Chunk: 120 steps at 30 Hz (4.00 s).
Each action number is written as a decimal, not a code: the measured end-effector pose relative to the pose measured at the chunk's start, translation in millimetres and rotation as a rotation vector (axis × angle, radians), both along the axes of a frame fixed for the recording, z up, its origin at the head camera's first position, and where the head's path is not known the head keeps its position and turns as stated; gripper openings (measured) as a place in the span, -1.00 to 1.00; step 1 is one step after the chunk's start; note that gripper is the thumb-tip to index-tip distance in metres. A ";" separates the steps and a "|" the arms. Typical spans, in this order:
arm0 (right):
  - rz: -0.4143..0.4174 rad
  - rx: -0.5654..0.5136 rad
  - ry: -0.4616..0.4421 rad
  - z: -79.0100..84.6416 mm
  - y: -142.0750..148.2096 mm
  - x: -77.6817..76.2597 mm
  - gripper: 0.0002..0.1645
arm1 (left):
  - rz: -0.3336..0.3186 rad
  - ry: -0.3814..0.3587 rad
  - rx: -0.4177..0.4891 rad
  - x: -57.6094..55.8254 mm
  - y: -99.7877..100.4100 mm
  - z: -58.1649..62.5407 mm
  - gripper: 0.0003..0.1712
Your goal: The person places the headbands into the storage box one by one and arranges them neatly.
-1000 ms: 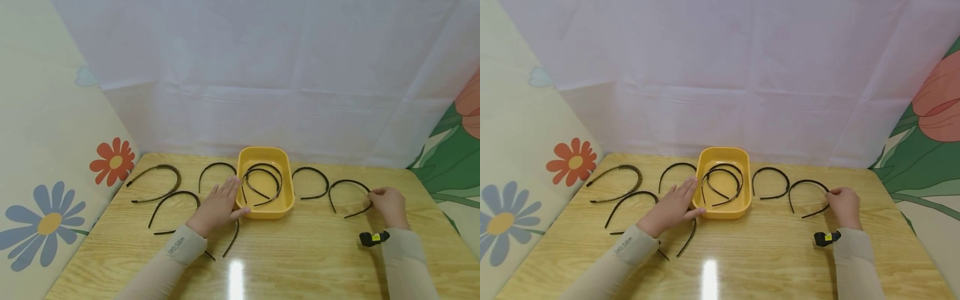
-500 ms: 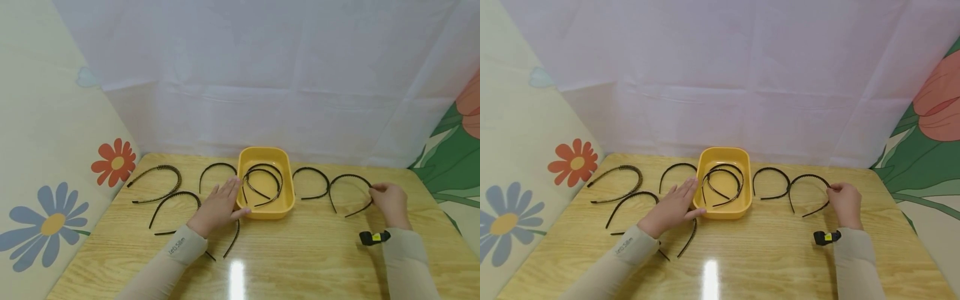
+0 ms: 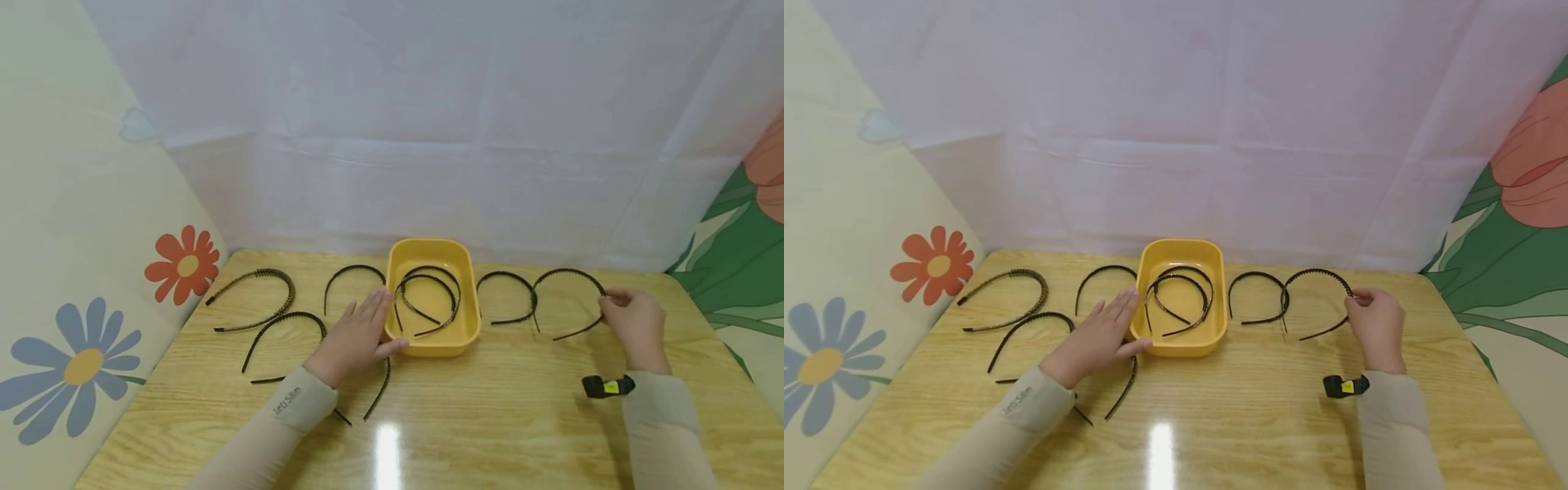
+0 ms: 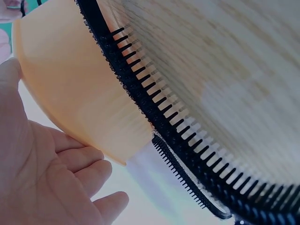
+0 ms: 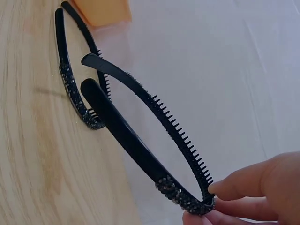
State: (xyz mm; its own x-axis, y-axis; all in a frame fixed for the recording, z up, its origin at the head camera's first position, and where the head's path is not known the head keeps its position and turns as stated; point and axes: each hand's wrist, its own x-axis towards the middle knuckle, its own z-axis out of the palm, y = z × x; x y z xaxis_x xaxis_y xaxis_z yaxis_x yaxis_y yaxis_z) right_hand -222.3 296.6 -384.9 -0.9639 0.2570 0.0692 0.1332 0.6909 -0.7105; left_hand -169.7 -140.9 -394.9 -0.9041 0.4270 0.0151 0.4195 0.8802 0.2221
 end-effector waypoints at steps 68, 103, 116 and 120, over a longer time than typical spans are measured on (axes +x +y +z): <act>0.209 -0.483 0.190 11.9 -141.3 -10.0 -0.60 | 0.008 0.040 -0.007 0.2 -0.4 -5.0 0.09; 0.324 -0.256 0.191 -17.3 -196.5 -16.3 -0.69 | -0.012 0.050 -0.024 -2.0 -3.2 -8.8 0.10; 0.337 0.006 0.199 -15.7 -206.6 -15.3 -0.70 | 0.002 0.037 -0.025 -1.3 -1.2 -7.3 0.11; 0.339 0.069 0.219 -14.8 -209.6 -16.5 -0.71 | 0.005 0.038 -0.026 -1.0 -1.4 -7.1 0.10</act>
State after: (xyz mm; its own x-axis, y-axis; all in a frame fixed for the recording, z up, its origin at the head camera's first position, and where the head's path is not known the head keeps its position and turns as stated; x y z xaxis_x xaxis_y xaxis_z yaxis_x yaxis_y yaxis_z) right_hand -238.8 87.1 -399.6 -0.9539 -0.0854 0.2879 -0.2595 0.7169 -0.6471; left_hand -170.8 -142.2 -402.0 -0.9054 0.4228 0.0385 0.4224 0.8878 0.1827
